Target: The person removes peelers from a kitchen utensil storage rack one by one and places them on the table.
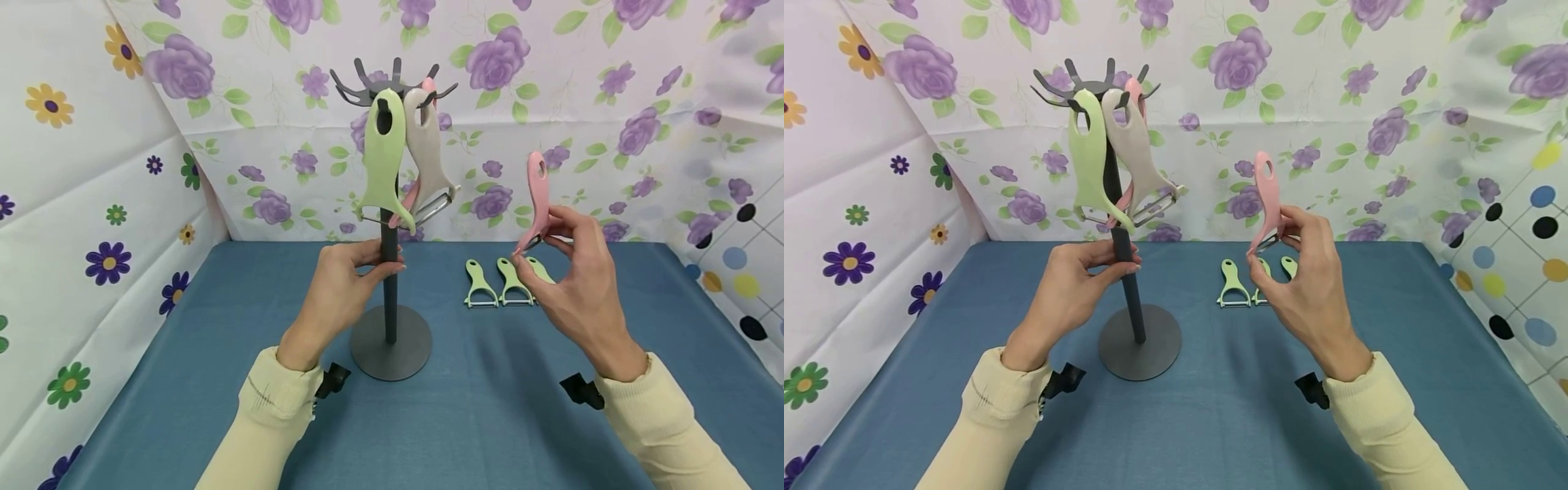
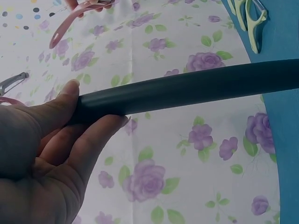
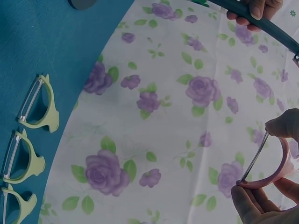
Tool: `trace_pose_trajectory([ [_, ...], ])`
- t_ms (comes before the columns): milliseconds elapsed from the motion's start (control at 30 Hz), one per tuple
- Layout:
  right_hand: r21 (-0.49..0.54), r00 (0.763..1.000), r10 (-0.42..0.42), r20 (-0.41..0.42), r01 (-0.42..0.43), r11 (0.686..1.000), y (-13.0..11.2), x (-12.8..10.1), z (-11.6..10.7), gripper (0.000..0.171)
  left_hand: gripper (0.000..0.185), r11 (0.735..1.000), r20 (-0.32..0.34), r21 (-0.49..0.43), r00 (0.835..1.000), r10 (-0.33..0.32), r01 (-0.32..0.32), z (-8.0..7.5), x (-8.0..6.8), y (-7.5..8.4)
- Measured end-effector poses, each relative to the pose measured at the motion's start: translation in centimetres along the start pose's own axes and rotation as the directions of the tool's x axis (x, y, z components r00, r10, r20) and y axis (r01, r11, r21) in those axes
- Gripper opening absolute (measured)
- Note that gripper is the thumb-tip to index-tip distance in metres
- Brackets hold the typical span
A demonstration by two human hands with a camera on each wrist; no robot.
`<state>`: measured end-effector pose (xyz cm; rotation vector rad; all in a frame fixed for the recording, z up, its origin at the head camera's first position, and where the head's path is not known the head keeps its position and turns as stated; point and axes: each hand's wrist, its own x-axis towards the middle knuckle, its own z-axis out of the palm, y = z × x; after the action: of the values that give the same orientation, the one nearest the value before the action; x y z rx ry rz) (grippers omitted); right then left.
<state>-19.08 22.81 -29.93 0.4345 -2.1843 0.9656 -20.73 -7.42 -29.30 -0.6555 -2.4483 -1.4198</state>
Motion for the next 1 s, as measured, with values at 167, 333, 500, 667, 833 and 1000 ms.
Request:
trace_pose_trajectory([
  [167,-0.017,1.000,0.015,0.000,-0.015,1.000,0.2,0.0,-0.1,0.074,0.029,1.000,-0.010,0.000,1.000,0.015,-0.015,0.0,0.0,0.0],
  [333,-0.025,1.000,0.017,-0.004,-0.017,1.000,0.6,-0.1,-0.1,0.073,0.031,1.000,-0.005,-0.008,1.000,0.009,-0.009,0.0,0.0,0.0],
  [500,-0.032,1.000,0.023,-0.002,-0.023,0.999,1.2,-0.2,-0.2,0.072,0.028,1.000,0.009,-0.017,1.000,-0.008,0.008,0.0,0.1,-0.1],
  [667,-0.048,0.999,0.039,0.003,-0.039,0.998,1.6,-0.4,-0.2,0.071,0.024,1.000,0.025,-0.027,1.000,-0.015,0.016,-0.2,0.1,-0.1],
  [833,-0.061,0.999,0.047,0.007,-0.046,0.997,2.0,-0.5,-0.2,0.070,0.023,0.999,0.032,-0.028,0.999,-0.014,0.015,-0.3,0.1,-0.1],
  [1000,-0.070,0.998,0.057,0.006,-0.056,0.996,2.4,-0.5,-0.2,0.071,0.022,0.999,0.041,-0.036,0.999,-0.021,0.022,-0.3,0.2,-0.1],
])
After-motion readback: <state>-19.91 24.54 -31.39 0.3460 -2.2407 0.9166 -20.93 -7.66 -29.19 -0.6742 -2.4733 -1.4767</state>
